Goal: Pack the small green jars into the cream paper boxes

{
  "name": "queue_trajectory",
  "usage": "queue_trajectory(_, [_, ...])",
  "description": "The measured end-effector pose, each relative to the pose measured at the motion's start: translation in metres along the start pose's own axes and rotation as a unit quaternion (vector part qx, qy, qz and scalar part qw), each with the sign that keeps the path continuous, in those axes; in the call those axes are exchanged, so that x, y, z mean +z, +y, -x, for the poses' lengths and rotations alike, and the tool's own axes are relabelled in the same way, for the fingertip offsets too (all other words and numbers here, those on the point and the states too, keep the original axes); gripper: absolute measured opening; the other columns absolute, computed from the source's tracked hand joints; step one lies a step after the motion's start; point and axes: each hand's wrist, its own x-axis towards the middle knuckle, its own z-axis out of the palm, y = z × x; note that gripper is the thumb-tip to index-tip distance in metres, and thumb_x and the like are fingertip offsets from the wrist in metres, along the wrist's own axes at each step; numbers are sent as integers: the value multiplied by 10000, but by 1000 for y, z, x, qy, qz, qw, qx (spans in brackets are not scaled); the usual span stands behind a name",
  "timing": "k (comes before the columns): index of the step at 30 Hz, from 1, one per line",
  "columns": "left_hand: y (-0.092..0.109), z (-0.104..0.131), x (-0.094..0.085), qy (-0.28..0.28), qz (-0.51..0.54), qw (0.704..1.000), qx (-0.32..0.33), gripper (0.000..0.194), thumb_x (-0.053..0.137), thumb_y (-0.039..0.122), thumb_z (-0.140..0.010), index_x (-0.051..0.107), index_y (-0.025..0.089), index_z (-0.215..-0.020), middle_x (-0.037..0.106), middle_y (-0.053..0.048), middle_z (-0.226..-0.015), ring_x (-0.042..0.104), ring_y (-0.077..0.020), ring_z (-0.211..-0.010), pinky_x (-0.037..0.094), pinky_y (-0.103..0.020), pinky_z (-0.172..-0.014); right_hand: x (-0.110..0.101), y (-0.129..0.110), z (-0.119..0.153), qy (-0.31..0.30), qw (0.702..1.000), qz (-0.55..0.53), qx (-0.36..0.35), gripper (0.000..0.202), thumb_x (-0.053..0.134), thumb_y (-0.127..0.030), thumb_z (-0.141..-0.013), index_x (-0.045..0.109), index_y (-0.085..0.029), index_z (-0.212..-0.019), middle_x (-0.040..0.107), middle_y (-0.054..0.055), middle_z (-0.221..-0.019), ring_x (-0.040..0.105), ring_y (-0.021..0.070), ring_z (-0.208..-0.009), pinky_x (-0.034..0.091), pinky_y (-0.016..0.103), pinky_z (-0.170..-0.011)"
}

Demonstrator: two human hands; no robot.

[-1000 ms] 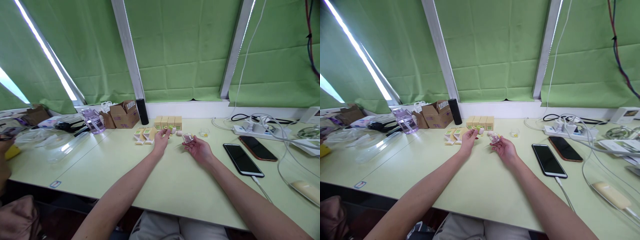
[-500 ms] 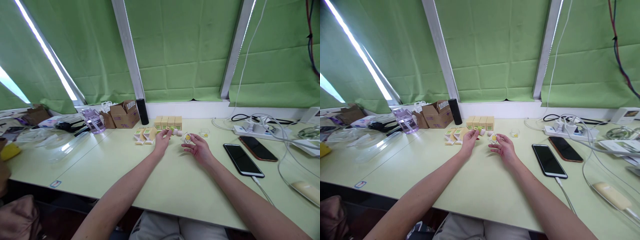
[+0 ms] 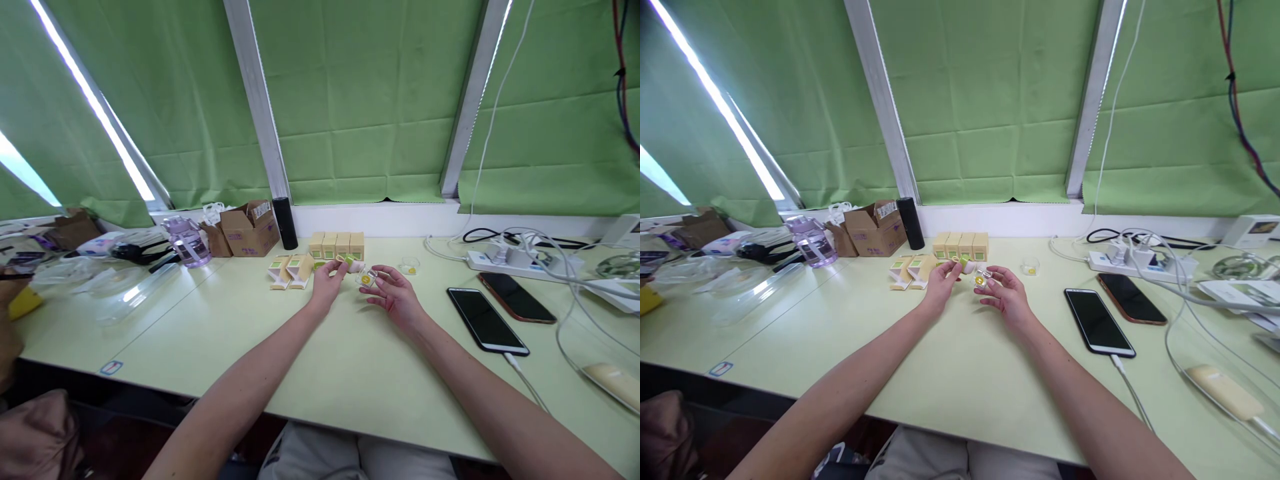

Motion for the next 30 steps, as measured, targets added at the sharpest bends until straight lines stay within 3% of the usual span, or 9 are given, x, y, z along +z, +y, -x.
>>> queue_trajectory(5, [-3,0,0,-1,-15,1000,8,460,773,605,-802,773,155,-897,775,-95,-948,681,-225,-925,518,-333,-866,-1,-3,1,-9,1000,-24,9,418,810,-500,-785,670,-279,-1110,733,52,-1144,799,280,-895,623,361,-697])
queue_trajectory(16, [-5,4,4,-32,-14,999,-4,504,781,621,-794,782,147,-965,780,-119,-1001,686,-233,-936,526,-326,-806,1,-3,3,-15,1000,13,-7,468,651,-630,-845,643,-283,-1159,677,91,-1291,794,322,-941,643,444,-777])
queue_trajectory(22, [-7,3,5,-40,-20,999,0,481,782,604,-805,793,153,-971,793,-120,-1007,705,-241,-949,549,-340,-841,1,-4,3,-22,1000,14,-12,435,640,-629,-853,653,-299,-1136,681,78,-1259,795,326,-939,638,463,-785])
queue_trajectory(30, [-6,5,7,-50,-10,999,-4,449,815,561,-784,785,155,-972,792,-127,-1028,712,-253,-973,553,-363,-876,5,-5,5,-26,1000,-14,-5,438,782,-576,-799,652,-284,-1098,700,48,-1191,800,280,-894,637,394,-740])
